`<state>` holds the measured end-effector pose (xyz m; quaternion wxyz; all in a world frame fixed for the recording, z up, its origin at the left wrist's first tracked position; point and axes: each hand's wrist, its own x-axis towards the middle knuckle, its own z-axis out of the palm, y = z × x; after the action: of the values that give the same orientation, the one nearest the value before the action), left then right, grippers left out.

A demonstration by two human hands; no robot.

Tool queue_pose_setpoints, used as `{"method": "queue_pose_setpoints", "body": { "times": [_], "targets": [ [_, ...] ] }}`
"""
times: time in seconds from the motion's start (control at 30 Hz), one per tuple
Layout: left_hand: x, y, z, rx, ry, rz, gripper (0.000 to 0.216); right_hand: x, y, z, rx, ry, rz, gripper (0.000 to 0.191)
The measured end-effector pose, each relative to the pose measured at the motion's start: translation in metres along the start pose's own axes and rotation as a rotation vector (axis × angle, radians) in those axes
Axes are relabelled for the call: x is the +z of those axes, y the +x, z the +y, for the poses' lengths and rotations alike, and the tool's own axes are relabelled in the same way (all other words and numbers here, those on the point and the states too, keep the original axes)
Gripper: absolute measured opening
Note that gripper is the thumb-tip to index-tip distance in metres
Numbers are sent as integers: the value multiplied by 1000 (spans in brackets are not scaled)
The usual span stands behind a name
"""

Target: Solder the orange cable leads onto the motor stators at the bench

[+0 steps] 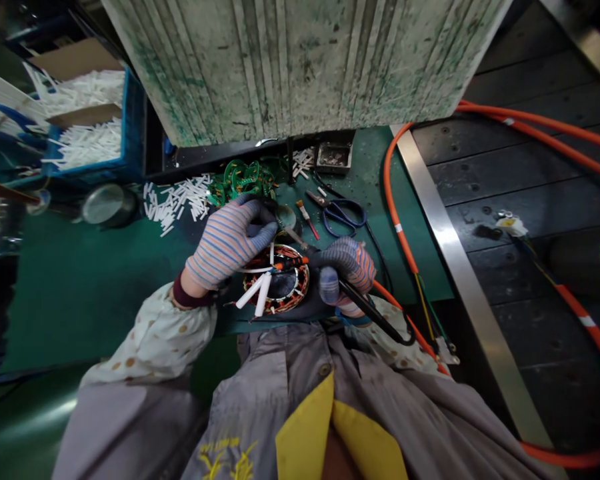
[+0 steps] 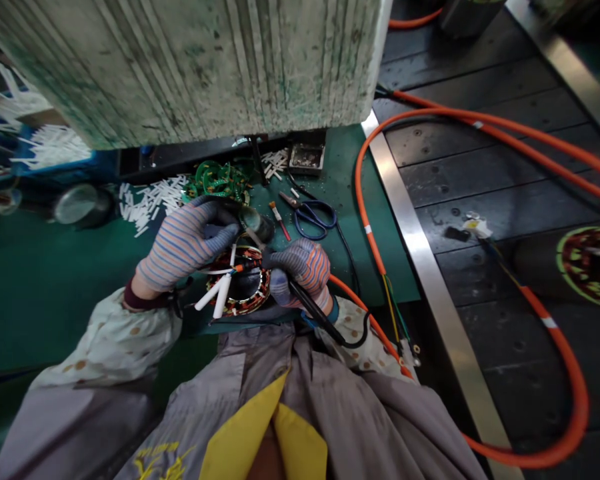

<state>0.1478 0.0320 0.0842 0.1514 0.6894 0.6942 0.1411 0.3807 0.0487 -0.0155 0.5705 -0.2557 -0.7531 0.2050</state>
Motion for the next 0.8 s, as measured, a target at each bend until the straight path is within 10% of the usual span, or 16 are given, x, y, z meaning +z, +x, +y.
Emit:
{"method": "queue_pose_setpoints", "body": {
  "times": [0.47, 0.63, 0.8],
  "targets": [
    [-8, 8, 8, -2, 174, -75, 31, 1, -1, -2, 31, -29, 35, 10],
    [-1, 6, 7, 2, 166, -14, 27, -54, 9, 22, 326, -49, 185, 28],
    [3, 4, 0, 40, 106, 45, 26, -96, 27, 53, 561, 9, 14, 35]
  ]
}}
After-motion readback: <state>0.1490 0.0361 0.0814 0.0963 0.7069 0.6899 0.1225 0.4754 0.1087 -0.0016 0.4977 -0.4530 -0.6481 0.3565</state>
